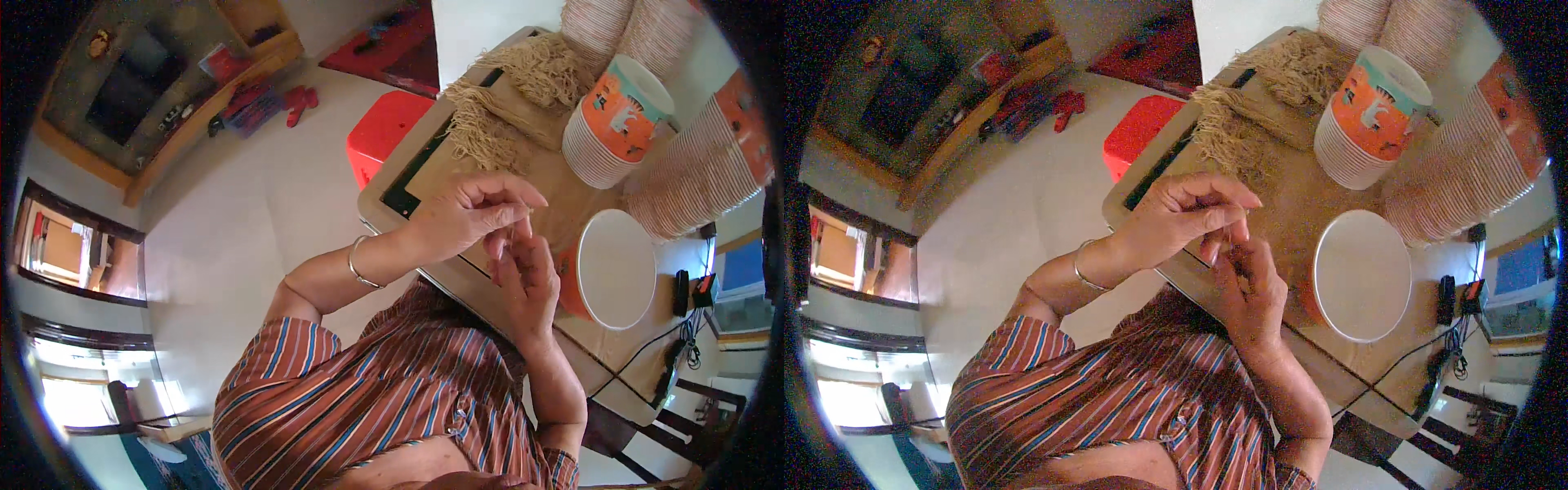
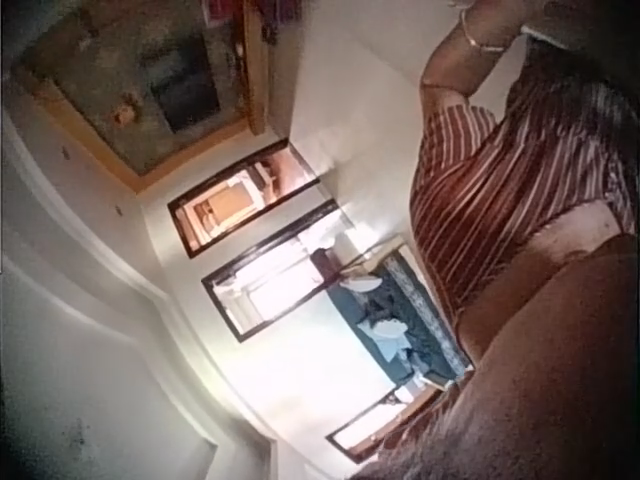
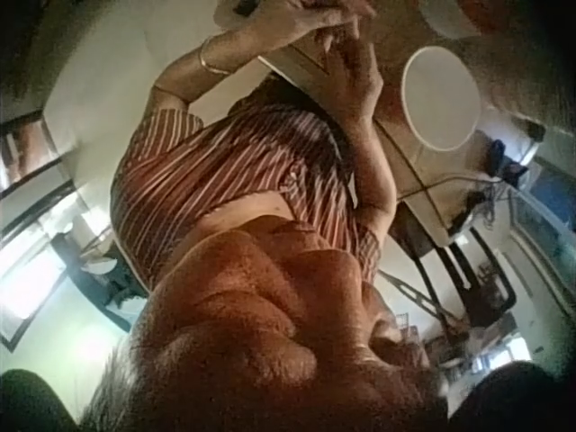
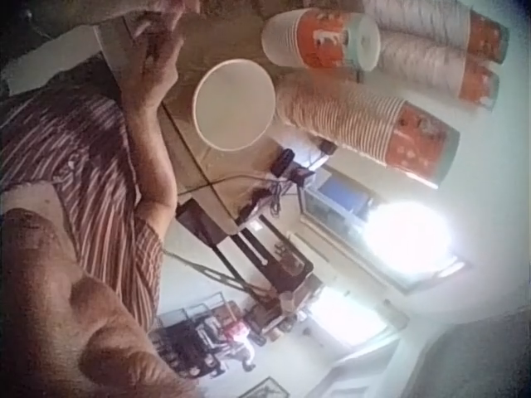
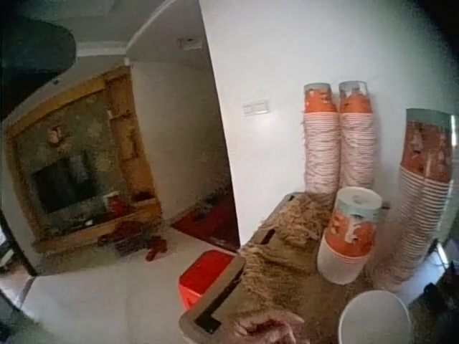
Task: Threading a string through holes in paper cups and stacking them together.
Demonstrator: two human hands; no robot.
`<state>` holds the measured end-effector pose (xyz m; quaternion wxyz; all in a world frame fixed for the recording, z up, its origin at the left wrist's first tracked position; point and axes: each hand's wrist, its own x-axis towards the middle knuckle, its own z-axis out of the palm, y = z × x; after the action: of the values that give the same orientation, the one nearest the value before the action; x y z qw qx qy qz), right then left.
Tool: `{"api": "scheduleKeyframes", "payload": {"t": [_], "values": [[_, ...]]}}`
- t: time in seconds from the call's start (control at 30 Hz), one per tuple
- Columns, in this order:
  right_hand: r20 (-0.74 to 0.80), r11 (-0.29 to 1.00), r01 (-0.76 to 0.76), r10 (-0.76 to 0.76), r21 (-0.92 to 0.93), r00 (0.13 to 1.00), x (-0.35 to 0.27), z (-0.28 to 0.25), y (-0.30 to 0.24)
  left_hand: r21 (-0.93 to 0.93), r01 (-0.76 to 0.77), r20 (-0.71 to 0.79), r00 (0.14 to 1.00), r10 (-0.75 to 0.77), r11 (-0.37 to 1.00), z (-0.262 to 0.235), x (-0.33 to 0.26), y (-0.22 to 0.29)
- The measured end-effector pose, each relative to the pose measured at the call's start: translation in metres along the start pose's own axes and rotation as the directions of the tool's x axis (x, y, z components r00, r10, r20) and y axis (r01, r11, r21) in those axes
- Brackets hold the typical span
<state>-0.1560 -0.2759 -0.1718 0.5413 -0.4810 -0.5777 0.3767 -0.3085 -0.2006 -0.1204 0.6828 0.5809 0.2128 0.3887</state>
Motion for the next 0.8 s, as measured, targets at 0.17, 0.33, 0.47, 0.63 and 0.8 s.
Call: {"api": "scheduleKeyframes", "payload": {"t": [0.17, 0.33, 0.47, 0.63, 0.8], "values": [[0.060, 0.994, -0.108, 0.108, -0.018, 0.992, -0.007, -0.024, -0.022, 0.012, -0.149, -0.049, 0.988, 0.150, 0.989, 0.002, 0.011, 0.008], [0.081, 0.980, -0.077, 0.093, -0.183, 0.992, -0.017, -0.057, -0.038, -0.019, -0.343, -0.309, 0.895, 0.321, 0.939, -0.017, 0.045, 0.048], [0.111, 0.934, -0.077, 0.123, -0.348, 0.986, -0.031, -0.082, -0.041, 0.111, -0.557, -0.415, 0.727, 0.548, 0.823, -0.063, 0.073, 0.074], [-0.173, 0.992, -0.111, 0.100, -0.053, 0.980, -0.037, -0.113, -0.072, 0.011, -0.651, -0.384, 0.698, 0.604, 0.759, -0.059, 0.090, 0.103], [-0.422, 0.964, 0.174, -0.246, -0.201, 0.873, -0.016, -0.142, -0.098, -0.055, -0.653, -0.199, 0.749, 0.632, 0.756, -0.013, 0.109, 0.097]]}}
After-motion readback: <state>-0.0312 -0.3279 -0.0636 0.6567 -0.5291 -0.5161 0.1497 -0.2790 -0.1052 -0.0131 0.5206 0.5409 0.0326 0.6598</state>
